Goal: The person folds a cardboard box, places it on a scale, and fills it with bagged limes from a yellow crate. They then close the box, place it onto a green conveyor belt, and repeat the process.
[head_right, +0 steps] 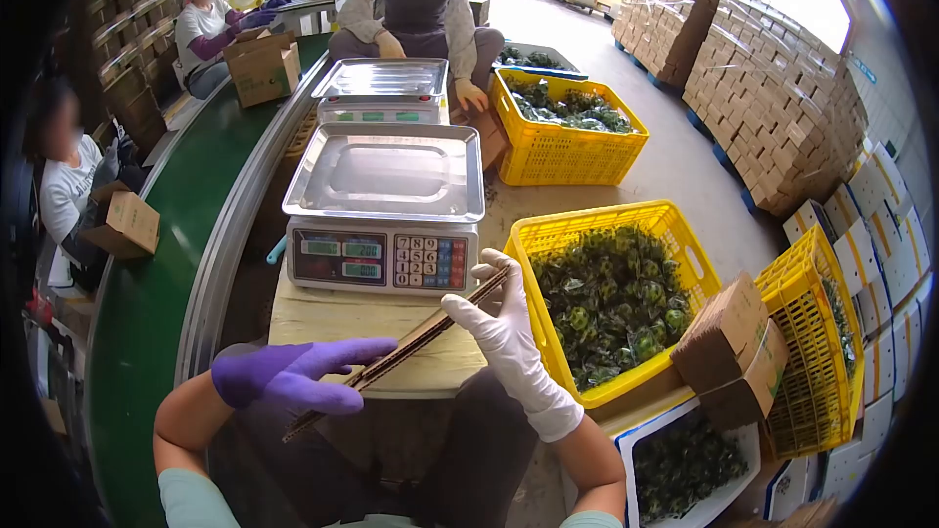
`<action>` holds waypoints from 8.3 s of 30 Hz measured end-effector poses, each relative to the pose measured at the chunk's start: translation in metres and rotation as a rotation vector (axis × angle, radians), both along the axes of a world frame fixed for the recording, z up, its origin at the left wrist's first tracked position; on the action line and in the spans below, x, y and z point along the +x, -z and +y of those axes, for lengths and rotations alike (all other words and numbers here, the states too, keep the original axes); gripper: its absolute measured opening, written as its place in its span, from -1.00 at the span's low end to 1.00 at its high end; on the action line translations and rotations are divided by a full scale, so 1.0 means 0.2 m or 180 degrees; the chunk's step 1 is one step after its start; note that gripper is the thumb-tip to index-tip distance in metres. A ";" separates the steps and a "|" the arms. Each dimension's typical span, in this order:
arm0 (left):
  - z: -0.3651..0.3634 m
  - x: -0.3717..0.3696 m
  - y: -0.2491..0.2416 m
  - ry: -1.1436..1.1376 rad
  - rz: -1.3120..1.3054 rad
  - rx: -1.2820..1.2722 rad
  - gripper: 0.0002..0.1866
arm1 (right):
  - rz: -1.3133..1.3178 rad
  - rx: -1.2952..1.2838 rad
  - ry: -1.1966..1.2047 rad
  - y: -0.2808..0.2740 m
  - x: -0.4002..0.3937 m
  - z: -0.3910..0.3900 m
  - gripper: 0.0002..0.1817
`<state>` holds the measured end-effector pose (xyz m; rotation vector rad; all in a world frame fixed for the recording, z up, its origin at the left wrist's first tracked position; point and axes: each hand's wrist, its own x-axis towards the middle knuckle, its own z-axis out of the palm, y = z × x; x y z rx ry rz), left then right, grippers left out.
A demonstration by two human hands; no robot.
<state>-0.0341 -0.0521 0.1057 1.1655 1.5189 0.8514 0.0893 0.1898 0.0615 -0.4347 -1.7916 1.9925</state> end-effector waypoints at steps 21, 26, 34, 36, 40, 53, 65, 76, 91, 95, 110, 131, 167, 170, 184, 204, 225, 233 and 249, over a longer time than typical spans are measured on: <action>0.10 0.02 0.05 -0.0606 0.5682 0.1480 -0.43 | -0.1612 0.3987 -0.2844 -0.54 -0.23 -0.14 -0.60; 0.13 0.00 0.07 -0.1205 0.5615 0.1563 -0.35 | 0.0018 0.3484 -0.3047 -0.38 -0.19 -0.08 -0.55; 0.16 -0.06 -0.03 -0.1118 0.4043 0.1553 -0.37 | 0.0104 0.3201 -0.2092 -0.26 -0.11 -0.12 -0.60; 0.13 -0.07 -0.11 -0.1433 0.1913 0.1345 -0.17 | 0.0271 0.3279 -0.1520 -0.19 -0.13 -0.12 -0.56; 0.06 -0.02 -0.11 0.0199 0.3188 0.0402 0.27 | 0.1656 0.4213 0.0360 -0.04 -0.12 -0.16 -0.23; 0.62 0.15 -0.11 -0.2061 0.1447 0.2125 0.12 | 0.0023 0.2773 0.2012 0.49 0.07 1.05 -0.11; 2.10 0.22 1.04 -0.1360 0.2027 0.0679 0.12 | -0.4173 0.1726 0.2215 1.11 0.46 2.19 0.53; 2.13 0.24 1.10 -0.1136 0.2172 0.0761 0.09 | -0.3459 0.1915 0.2586 1.40 0.48 2.28 0.10; 1.77 0.13 0.81 -0.2020 -0.2473 0.1468 -0.49 | 0.0891 -0.0946 0.1555 0.26 0.50 1.77 -0.20; 1.64 0.09 1.02 -0.1281 -0.2702 0.2122 -0.51 | -0.0241 -0.0386 0.0654 -0.07 0.48 1.51 -0.29; 1.56 0.14 1.07 -0.1865 -0.3891 0.1251 -0.26 | -0.2232 0.3604 -0.0874 -0.46 0.20 1.23 -0.19; 1.40 0.17 0.98 -0.1769 0.3569 0.2463 -0.48 | -0.4394 0.1758 0.0466 1.71 0.26 1.73 0.43; 1.36 0.33 1.04 -0.1609 -0.2362 0.1921 -0.46 | -0.1816 0.4705 0.0027 -0.38 0.22 0.86 -0.54; 1.28 0.36 0.92 -0.1895 0.0759 0.2028 -0.40 | -0.1427 0.4135 -0.0491 -0.63 0.24 0.78 -0.38; 0.77 0.06 0.43 -0.2913 0.1929 0.3901 -0.33 | -0.0782 0.3212 -0.0849 -1.05 -0.10 0.12 -0.50; 0.24 -0.43 0.41 -0.1388 -0.1297 0.0996 -0.28 | 0.1089 0.6332 -0.1218 -0.12 -0.58 0.11 -0.65; 0.23 -0.10 0.54 0.2025 -0.0124 -0.0632 -0.51 | -0.3102 0.0754 -0.0074 1.95 0.31 1.61 -0.31; 0.24 -0.14 0.46 0.2163 -0.0451 -0.0764 -0.42 | -0.3366 0.1581 0.0731 1.64 0.40 1.47 -0.44; 0.49 -1.37 0.52 -0.2428 0.2116 0.3244 -0.56 | 0.0477 -0.1838 -0.1159 0.10 -1.18 0.44 -0.47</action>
